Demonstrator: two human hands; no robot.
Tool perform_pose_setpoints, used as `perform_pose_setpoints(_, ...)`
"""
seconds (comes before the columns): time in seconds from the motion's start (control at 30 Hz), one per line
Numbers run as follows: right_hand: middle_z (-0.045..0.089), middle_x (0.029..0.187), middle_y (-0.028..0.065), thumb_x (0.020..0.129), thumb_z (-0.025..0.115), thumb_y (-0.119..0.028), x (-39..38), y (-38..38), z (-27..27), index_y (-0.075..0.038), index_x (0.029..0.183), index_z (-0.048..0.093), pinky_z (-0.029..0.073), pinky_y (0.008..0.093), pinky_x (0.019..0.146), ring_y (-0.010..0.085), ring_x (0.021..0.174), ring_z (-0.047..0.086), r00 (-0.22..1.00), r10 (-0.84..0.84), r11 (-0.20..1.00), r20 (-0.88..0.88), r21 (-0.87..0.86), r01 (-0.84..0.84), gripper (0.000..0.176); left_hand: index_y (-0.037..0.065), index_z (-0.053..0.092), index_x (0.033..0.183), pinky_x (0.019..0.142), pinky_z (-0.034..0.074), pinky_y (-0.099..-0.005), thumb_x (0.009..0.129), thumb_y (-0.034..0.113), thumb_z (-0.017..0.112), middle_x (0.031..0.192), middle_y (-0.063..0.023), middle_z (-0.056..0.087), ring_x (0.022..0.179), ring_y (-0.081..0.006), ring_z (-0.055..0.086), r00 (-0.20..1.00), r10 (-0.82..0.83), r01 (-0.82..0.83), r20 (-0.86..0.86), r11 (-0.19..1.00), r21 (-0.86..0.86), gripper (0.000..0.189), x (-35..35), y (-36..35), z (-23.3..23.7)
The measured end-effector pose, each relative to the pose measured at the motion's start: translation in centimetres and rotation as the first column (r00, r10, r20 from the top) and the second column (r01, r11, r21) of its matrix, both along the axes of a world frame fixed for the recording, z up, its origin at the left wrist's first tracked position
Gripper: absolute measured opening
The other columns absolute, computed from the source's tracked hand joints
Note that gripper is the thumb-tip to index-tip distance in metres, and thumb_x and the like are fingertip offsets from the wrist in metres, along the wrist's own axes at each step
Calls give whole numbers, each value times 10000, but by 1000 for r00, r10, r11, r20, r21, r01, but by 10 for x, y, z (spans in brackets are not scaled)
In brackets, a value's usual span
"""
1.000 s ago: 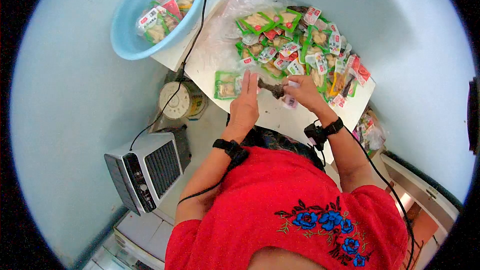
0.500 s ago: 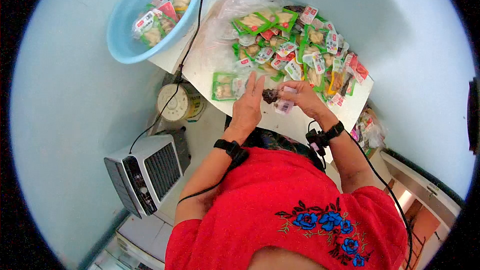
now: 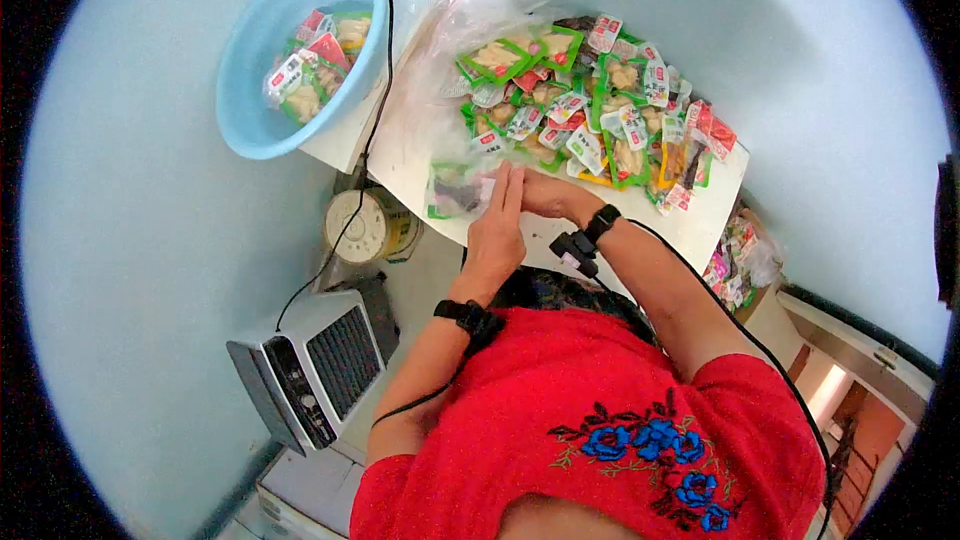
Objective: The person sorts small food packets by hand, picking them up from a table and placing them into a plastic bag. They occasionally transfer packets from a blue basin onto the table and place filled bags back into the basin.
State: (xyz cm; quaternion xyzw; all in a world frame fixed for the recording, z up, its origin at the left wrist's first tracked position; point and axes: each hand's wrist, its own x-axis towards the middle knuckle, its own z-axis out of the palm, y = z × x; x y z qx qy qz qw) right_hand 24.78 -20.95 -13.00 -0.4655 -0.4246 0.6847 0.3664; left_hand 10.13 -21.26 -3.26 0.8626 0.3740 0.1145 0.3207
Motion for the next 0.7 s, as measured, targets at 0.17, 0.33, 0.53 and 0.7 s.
perform_pose_setpoints(0.17,573,1140,141,881,575,-148,-16,-8,-6,-59,1180,526,453,397,876,272,1017,545,989,-132,991,-67,-8,132,316,73,313,1413,790,519,-467,685,-112,468,1498,-180,261,1103,-443,531,1000,-13,12,-27,999,-51,767,-2,3,5)
perform_pose_setpoints(0.33,609,981,205,835,579,-185,-37,-10,-51,-45,977,590,461,439,785,379,916,567,905,-322,902,277,381,204,200,73,334,1401,762,522,-471,685,-111,469,1498,-173,267,1062,-443,554,1000,-12,12,4,999,-45,752,0,2,3)
perform_pose_setpoints(0.53,592,867,202,840,578,-215,-38,-11,-34,-44,928,580,450,462,728,395,837,559,784,-281,937,554,336,99,192,83,324,1412,764,523,-467,688,-113,464,1500,-171,267,1078,-436,550,1000,-25,25,-5,999,-32,763,-1,2,-4)
perform_pose_setpoints(0.7,592,907,213,849,572,-219,-43,-13,-17,-18,944,582,451,464,767,403,874,556,838,-422,861,346,442,252,223,94,297,1429,797,517,-469,705,-118,473,1500,-173,267,1144,-423,515,998,-10,8,-58,1000,-30,774,-2,1,-6)
